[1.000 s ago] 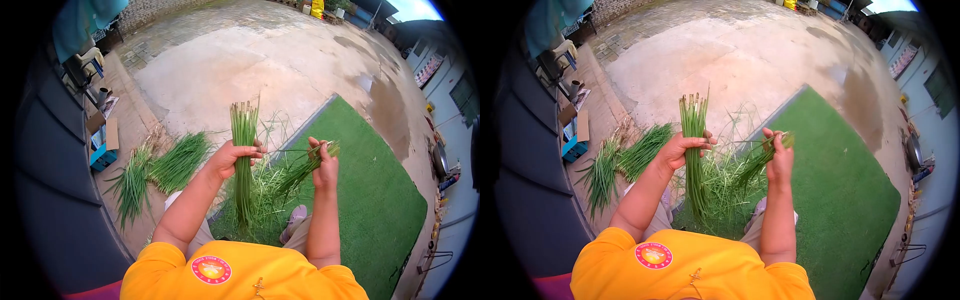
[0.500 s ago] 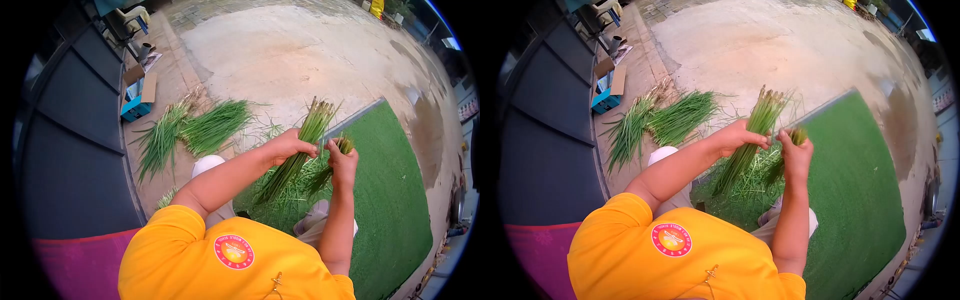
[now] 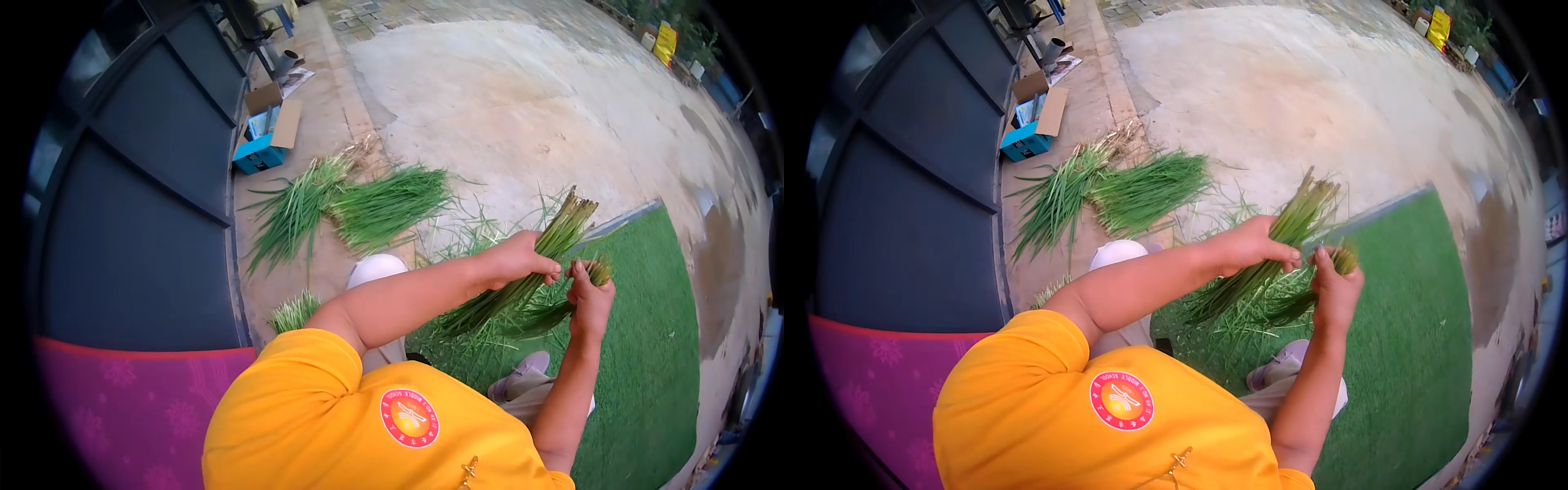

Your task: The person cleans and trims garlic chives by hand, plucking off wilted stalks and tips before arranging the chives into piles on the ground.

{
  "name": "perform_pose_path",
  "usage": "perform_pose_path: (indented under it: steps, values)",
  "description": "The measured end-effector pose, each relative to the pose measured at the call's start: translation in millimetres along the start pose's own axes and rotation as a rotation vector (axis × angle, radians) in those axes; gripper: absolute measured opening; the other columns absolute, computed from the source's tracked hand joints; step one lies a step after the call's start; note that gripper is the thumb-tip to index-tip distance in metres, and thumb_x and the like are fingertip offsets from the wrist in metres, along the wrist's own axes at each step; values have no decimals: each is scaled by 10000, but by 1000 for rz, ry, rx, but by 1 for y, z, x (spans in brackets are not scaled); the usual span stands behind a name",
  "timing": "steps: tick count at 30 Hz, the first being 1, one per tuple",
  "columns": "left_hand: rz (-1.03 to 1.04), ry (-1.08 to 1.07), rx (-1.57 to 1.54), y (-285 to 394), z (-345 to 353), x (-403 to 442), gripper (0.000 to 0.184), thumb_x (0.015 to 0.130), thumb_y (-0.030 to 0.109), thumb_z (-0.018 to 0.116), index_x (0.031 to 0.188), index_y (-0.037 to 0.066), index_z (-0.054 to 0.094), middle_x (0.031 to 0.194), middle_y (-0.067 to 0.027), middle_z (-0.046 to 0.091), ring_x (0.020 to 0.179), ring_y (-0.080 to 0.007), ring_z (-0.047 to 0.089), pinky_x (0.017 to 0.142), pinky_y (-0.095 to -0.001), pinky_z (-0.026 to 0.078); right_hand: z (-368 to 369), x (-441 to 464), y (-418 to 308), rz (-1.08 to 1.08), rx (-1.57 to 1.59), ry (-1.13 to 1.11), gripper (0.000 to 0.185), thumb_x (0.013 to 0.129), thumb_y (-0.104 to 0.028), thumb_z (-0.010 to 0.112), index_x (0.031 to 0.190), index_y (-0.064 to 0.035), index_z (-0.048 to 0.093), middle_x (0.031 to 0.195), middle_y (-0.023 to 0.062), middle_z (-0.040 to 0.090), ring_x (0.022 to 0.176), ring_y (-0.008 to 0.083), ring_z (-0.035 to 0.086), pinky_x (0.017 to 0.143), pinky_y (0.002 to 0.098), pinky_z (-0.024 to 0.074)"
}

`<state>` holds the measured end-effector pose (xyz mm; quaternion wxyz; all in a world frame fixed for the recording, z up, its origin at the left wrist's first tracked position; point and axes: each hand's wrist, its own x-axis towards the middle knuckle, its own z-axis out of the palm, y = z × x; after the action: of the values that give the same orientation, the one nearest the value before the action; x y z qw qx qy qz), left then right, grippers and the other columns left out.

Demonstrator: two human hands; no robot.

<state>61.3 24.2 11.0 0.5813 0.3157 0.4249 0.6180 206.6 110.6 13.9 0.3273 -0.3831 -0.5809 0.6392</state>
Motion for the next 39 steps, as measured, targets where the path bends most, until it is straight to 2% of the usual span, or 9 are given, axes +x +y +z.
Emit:
perform_pose_path:
  steps: [4, 13, 18, 24, 29, 31, 32, 34, 39]
  values:
    - [-44, 88, -48, 11, -5, -6, 125, 758, 45, 596, 846, -31, 550, 675, -83, 590, 565, -117, 552, 511, -225, 451, -9, -5, -4, -15, 41, 0, 112, 801, -134, 615, 804, -39, 555, 669, 16, 546, 434, 34, 344, 388, 185, 241]
    - [-214, -5, 193, 23, -3, -13, 95, 759, 72, 601, 813, 4, 560, 647, -64, 595, 516, -93, 534, 471, -206, 427, -19, -5, -2, -128, 101, 211, 83, 758, -81, 631, 777, -39, 561, 652, 22, 563, 444, 28, 369, 390, 182, 260]
    - [-241, -28, 158, 23, -9, -12, 101, 754, 67, 584, 814, -9, 553, 646, -79, 595, 514, -100, 538, 463, -207, 424, -29, 4, 4, -286, -64, 319, 54, 757, -61, 621, 769, -26, 582, 661, 8, 575, 564, 63, 486, 529, 210, 389]
    - [-230, -23, 90, 35, -18, -16, 93, 758, 74, 586, 809, -3, 579, 655, -74, 598, 527, -105, 544, 473, -218, 434, -64, 8, -12, -324, -146, 487, 78, 749, -68, 632, 755, -8, 581, 662, -3, 573, 611, 64, 503, 579, 214, 403]
    - [-192, 23, 52, 35, -21, -16, 82, 755, 37, 578, 820, -12, 564, 647, -87, 589, 510, -119, 554, 454, -213, 457, -67, 7, 1, -323, -396, 340, 115, 734, -81, 647, 777, 17, 607, 680, -7, 567, 596, 61, 472, 514, 223, 377]
    - [-202, 19, 56, 34, -19, -16, 86, 755, 39, 580, 823, -10, 564, 652, -86, 589, 512, -120, 554, 459, -213, 461, -48, 0, -8, -298, -53, 297, 196, 742, -115, 663, 885, 13, 620, 737, 16, 599, 623, 54, 490, 523, 205, 379]
    - [-210, 3, 59, 33, -17, -15, 87, 754, 41, 583, 824, -8, 564, 656, -85, 590, 519, -120, 557, 467, -213, 464, -42, -5, -15, -291, -57, 302, 196, 742, -115, 663, 885, 13, 620, 737, 16, 599, 623, 54, 490, 523, 205, 379]
    - [-228, -14, 60, 31, -13, -14, 88, 754, 44, 586, 824, -5, 565, 661, -83, 590, 527, -119, 560, 474, -213, 468, -29, -14, -25, -46, 168, 83, 252, 765, -113, 649, 988, -8, 593, 785, 14, 613, 497, 12, 385, 448, 165, 306]
    - [-245, -47, 141, 21, -8, -8, 151, 765, 54, 579, 889, -30, 563, 752, -130, 624, 623, -157, 606, 555, -244, 501, -19, -12, -17, 26, 418, -40, 199, 780, -131, 643, 922, -12, 569, 711, 16, 581, 455, 16, 321, 405, 167, 247]
